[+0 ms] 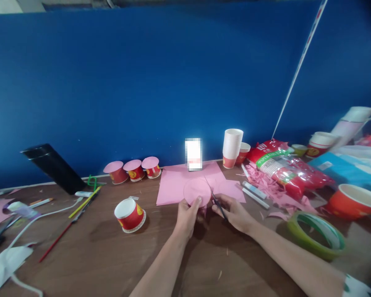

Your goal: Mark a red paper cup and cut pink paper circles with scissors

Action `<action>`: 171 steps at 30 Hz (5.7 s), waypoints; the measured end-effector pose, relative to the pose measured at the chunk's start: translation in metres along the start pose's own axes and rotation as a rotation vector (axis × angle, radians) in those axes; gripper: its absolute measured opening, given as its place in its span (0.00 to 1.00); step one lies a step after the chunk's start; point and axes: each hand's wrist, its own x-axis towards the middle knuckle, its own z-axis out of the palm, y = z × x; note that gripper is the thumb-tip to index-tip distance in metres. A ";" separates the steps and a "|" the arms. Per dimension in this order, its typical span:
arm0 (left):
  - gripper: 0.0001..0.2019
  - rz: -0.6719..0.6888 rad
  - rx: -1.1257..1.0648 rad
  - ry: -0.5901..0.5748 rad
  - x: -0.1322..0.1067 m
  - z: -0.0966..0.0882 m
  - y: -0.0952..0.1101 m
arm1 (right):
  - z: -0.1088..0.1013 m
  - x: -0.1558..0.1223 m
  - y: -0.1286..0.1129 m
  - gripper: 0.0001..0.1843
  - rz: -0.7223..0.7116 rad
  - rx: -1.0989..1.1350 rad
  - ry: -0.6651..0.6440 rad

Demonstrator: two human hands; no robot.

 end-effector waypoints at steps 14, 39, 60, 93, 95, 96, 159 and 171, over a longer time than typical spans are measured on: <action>0.17 -0.011 -0.013 0.001 -0.003 0.002 0.005 | 0.001 -0.001 -0.001 0.18 -0.013 0.012 -0.002; 0.18 0.015 0.034 -0.003 -0.002 -0.001 0.000 | 0.000 -0.001 -0.003 0.18 -0.007 -0.010 -0.003; 0.19 0.030 0.013 0.039 -0.003 0.002 0.003 | 0.001 -0.001 -0.004 0.20 -0.009 0.017 -0.011; 0.16 0.055 0.027 -0.009 -0.002 0.001 -0.001 | 0.000 -0.001 0.000 0.21 0.041 0.013 -0.017; 0.16 0.056 0.032 -0.002 -0.002 0.001 -0.001 | 0.000 -0.001 0.000 0.21 0.044 0.025 -0.019; 0.16 0.052 0.036 0.003 -0.002 0.002 0.000 | 0.000 -0.001 0.000 0.21 0.045 0.033 -0.018; 0.17 -0.017 0.066 -0.001 -0.001 -0.001 -0.001 | -0.002 0.000 -0.001 0.18 0.043 0.109 -0.002; 0.18 -0.022 0.054 -0.010 -0.002 0.000 0.001 | -0.002 0.000 -0.004 0.17 0.066 0.058 0.015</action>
